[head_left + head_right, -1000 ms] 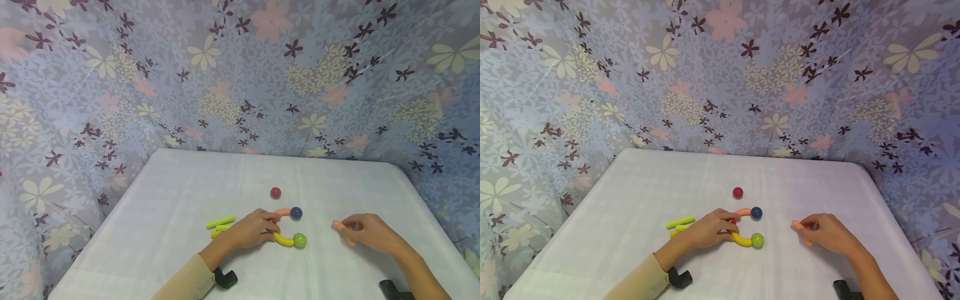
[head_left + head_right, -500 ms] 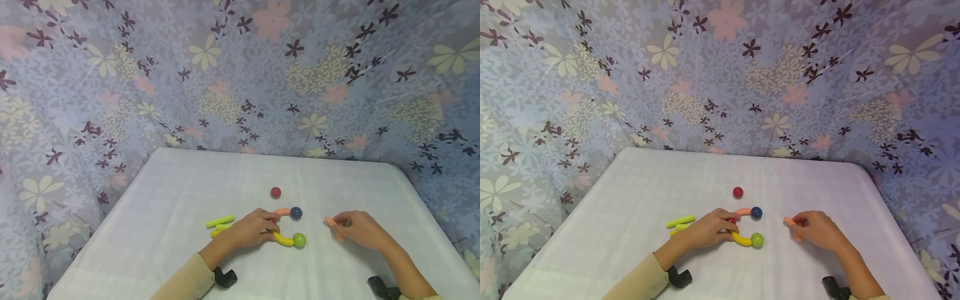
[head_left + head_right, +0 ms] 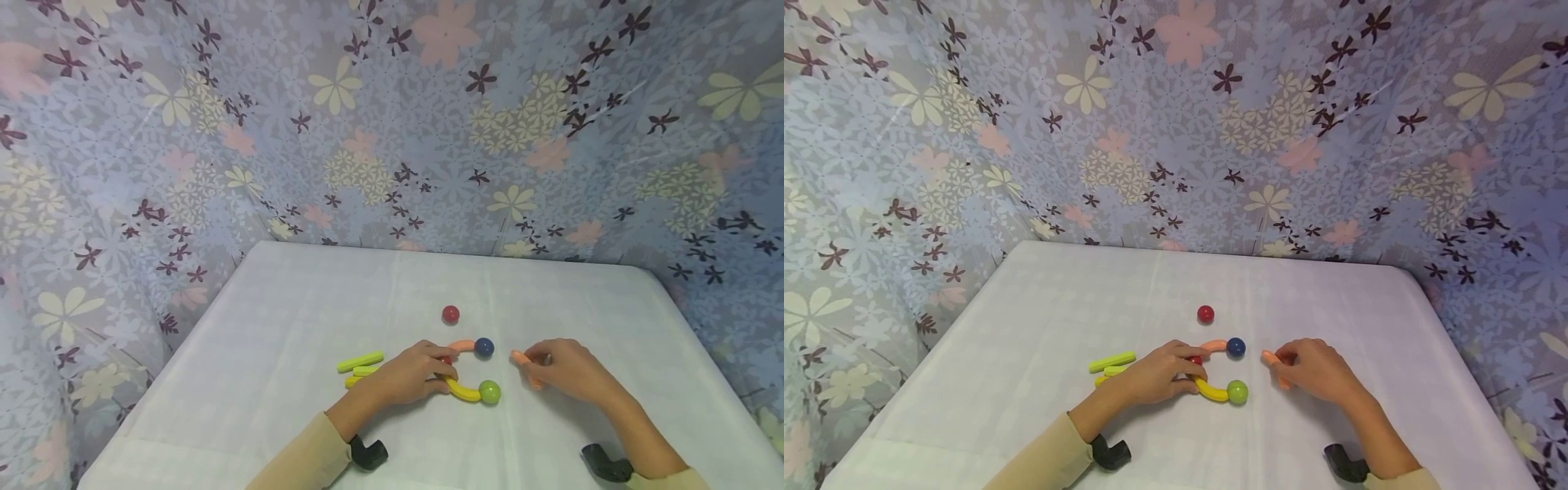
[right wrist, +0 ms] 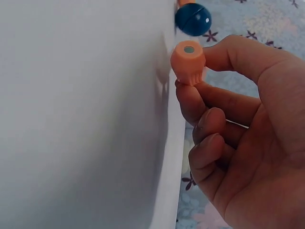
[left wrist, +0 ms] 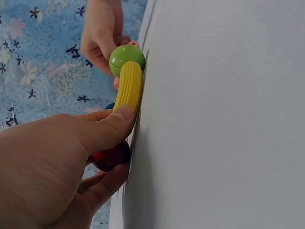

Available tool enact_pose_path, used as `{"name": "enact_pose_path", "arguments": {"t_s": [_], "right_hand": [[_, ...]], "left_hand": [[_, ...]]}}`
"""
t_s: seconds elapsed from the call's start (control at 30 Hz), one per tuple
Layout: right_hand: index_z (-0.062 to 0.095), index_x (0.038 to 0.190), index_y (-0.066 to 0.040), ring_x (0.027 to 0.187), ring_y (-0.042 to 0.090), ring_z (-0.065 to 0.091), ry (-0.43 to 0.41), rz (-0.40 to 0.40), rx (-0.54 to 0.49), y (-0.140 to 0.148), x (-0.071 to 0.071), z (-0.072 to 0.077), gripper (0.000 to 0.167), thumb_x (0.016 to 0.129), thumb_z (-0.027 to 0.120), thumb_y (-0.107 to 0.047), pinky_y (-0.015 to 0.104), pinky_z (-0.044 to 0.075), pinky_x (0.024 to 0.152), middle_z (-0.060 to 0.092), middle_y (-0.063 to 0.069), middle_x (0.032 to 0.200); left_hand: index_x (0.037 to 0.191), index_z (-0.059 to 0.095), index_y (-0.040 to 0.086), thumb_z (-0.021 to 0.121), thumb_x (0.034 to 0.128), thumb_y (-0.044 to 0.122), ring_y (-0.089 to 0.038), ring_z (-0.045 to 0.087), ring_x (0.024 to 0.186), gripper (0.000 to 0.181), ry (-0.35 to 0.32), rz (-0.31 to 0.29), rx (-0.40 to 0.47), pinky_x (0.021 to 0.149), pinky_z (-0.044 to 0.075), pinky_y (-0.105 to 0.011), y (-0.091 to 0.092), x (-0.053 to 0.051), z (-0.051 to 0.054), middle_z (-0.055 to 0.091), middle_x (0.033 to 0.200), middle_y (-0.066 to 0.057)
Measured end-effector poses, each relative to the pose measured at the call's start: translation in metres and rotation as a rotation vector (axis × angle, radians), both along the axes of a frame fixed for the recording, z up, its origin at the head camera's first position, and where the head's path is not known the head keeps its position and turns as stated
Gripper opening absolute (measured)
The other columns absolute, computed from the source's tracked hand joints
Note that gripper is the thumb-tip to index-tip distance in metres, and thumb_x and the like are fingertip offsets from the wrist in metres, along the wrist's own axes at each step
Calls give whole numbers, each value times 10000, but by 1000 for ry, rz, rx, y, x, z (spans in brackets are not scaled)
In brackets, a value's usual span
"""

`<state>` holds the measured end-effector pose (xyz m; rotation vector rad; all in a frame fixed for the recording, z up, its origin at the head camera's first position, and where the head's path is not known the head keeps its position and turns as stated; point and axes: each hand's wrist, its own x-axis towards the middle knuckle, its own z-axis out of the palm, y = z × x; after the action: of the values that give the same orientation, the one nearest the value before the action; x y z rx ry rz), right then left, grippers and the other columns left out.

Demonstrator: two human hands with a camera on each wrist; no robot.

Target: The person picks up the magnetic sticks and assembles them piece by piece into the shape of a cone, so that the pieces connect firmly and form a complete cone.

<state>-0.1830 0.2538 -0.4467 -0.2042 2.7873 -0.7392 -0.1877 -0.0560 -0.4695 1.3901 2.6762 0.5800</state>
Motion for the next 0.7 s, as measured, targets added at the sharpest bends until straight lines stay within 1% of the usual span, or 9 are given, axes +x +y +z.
{"name": "enact_pose_path", "arguments": {"t_s": [0.17, 0.4, 0.53, 0.63, 0.7], "right_hand": [[726, 1048, -57, 655, 155, 509, 23, 17, -16, -9, -1, 0, 448, 846, 697, -455, 320, 413, 547, 632, -29, 799], [735, 1021, -55, 663, 151, 524, 19, 12, -28, -19, -3, 0, 456, 843, 696, -472, 314, 433, 554, 654, -23, 813], [740, 1001, -64, 686, 150, 527, 36, 26, -8, -22, -5, -1, 400, 839, 710, -428, 328, 455, 589, 658, -13, 842], [739, 990, -62, 699, 145, 539, 47, 39, 7, -25, -6, -1, 341, 835, 720, -365, 341, 481, 625, 660, -11, 847], [736, 991, -58, 702, 139, 546, 51, 41, 20, -26, -6, -2, 315, 830, 720, -328, 345, 491, 635, 660, -14, 846]], "left_hand": [[1161, 692, 274, 680, 895, 330, -109, 457, 1163, 272, -5, 5, 7, 995, 362, -205, 0, 0, 0, 548, 1320, 74], [1171, 690, 268, 685, 897, 313, -128, 452, 1206, 278, -26, 6, -2, 1010, 358, -221, 0, 1, 1, 513, 1382, 53], [1171, 690, 271, 684, 897, 316, -124, 452, 1194, 278, -30, 10, -4, 1007, 358, -216, 1, 1, 2, 528, 1361, 59], [1161, 693, 274, 682, 895, 326, -115, 454, 1182, 271, -17, 11, -4, 1004, 358, -213, 1, 1, 2, 547, 1329, 67], [1147, 698, 277, 684, 892, 328, -116, 452, 1194, 260, -6, 11, -4, 1013, 352, -221, 1, 1, 2, 540, 1340, 67]]}}
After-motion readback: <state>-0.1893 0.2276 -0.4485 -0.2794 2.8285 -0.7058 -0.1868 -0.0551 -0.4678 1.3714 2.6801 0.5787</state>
